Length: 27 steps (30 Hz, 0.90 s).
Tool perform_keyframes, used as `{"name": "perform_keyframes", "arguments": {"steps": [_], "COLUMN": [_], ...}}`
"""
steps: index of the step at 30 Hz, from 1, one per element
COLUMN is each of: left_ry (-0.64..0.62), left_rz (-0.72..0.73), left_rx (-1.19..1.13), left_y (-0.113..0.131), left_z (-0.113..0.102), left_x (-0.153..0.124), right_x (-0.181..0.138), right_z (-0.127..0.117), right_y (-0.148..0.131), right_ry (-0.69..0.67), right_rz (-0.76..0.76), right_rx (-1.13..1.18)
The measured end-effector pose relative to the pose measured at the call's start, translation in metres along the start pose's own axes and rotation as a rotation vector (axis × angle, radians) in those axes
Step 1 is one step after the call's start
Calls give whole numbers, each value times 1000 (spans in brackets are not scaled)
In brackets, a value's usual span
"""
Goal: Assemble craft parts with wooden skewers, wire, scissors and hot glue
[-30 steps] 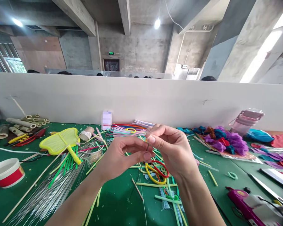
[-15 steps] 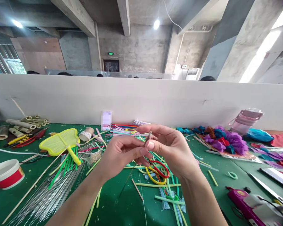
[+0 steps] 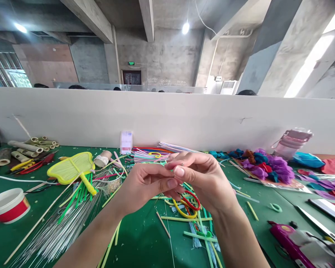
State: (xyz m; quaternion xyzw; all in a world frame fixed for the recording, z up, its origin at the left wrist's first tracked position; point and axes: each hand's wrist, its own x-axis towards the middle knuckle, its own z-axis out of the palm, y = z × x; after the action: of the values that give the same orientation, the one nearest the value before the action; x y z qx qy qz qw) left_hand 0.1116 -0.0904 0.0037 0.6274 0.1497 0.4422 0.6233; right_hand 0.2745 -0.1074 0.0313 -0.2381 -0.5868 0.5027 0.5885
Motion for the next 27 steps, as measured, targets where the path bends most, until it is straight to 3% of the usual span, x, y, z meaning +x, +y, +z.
{"name": "perform_keyframes", "arguments": {"steps": [7, 11, 14, 21, 27], "left_ry": [-82, -52, -33, -122, -144], "left_rz": [24, 48, 37, -3, -3], "left_rx": [49, 56, 43, 2, -17], "left_y": [6, 5, 2, -4, -4], "left_z": [3, 1, -1, -5, -5], "left_x": [-1, -1, -1, -1, 0], "right_x": [1, -1, -1, 5, 7], "right_z": [-1, -5, -8, -15, -17], "right_y": [2, 2, 1, 7, 9], "right_ry": [-62, -129, -120, -144, -160], "right_rz": [26, 44, -11, -166, -178], "right_rx": [50, 58, 30, -7, 23]}}
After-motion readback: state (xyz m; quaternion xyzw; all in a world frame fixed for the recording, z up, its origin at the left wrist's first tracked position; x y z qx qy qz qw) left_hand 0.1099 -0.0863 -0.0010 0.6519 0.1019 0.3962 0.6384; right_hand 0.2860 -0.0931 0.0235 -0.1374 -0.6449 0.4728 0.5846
